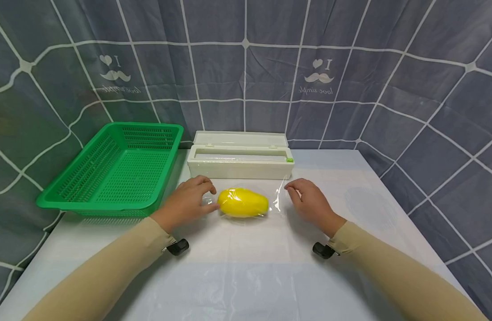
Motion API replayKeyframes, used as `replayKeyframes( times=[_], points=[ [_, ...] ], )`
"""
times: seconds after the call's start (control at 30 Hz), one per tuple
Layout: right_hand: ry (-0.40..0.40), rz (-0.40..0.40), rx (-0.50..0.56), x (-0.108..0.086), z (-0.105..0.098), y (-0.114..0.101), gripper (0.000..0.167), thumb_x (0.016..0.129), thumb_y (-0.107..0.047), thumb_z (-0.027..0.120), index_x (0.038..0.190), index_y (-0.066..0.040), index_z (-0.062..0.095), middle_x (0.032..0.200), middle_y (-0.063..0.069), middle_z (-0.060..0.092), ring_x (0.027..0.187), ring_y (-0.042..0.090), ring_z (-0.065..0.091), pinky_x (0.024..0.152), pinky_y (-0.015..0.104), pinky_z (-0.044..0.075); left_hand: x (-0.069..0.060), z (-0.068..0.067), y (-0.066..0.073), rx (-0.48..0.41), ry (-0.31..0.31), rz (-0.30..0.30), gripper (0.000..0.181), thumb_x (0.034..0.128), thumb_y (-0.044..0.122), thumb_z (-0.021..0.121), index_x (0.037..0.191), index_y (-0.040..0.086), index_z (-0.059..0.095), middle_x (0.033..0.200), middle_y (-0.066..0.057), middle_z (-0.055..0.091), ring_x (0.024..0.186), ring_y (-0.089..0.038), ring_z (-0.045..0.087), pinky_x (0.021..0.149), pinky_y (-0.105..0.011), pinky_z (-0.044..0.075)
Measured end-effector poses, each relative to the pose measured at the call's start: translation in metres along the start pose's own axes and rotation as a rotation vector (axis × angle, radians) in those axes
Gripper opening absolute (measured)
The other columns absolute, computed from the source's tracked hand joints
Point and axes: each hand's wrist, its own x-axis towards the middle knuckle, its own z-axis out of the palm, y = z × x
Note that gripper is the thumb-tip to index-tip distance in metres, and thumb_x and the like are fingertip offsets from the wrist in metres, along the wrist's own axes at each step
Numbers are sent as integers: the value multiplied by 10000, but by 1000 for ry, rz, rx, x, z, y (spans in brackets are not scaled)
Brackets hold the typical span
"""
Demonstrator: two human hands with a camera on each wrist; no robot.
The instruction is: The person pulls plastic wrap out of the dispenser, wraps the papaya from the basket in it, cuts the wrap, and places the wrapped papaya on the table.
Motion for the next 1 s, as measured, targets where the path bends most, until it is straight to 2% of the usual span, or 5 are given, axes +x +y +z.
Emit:
replayKeyframes(
  times=[0.13,0.23,0.5,0.73,1.0],
  points=[
    [-66,-340,-133,-7,7,-31,308,1034,-141,638,1310,-15,694,1333,135,713,1257,340,651,1107,513,507,0,-1,11,59,76,3,360,939,293,764,1233,96,698,1370,-104,619,1289,-370,562,1089,-585,410],
    [-205,-428,-228,-9,16,-41,497,1031,-242,675,1468,-22,590,1513,133,606,1381,325,587,1171,488,463,1,0,21,79,105,68,384,954,216,712,1319,103,678,1428,-104,627,1344,-365,564,1103,-603,396],
    [-235,-300,-198,3,29,-31,553,978,-283,769,1452,-57,594,1497,109,603,1392,299,565,1181,457,463,8,16,29,70,-32,116,684,935,410,797,1511,139,547,1558,-61,558,1455,-257,516,1143,-546,393],
    [-282,-151,-110,19,32,-28,757,936,-311,821,1560,-67,468,1613,126,463,1486,336,458,1230,486,403,19,22,22,22,-44,88,758,850,343,898,1483,116,549,1441,-71,589,1350,-307,547,1111,-547,433],
    [-321,-107,-139,28,33,-22,688,943,-221,813,1531,-69,489,1570,108,531,1459,309,508,1237,478,394,23,24,17,-79,-73,85,729,850,240,902,1462,101,532,1462,-79,606,1345,-285,595,1145,-533,466]
  ],
)
